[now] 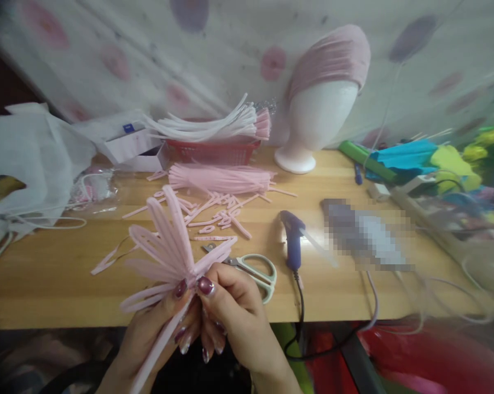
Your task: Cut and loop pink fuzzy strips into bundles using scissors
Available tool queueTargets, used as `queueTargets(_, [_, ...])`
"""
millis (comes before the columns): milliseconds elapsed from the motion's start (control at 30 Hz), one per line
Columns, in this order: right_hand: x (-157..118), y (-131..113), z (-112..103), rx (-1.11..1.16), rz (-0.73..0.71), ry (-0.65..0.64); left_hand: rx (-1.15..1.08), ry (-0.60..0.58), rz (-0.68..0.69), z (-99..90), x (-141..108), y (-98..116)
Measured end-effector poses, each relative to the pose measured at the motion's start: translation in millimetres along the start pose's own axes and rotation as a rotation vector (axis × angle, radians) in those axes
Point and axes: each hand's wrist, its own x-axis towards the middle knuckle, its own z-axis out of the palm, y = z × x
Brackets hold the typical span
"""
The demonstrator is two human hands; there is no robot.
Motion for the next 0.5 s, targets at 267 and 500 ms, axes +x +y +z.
queueTargets(267, [7.8, -19.3, -3.0, 0.353, -0.148, -0.004, -0.339, -0.131, 0.067, 1.0, 6.0, 4.9])
queueTargets(500, [1.6, -21.5, -21.1, 0.100, -0.216, 0.004, 0.291, 0.485, 0.646, -42.6, 14.0, 27.7])
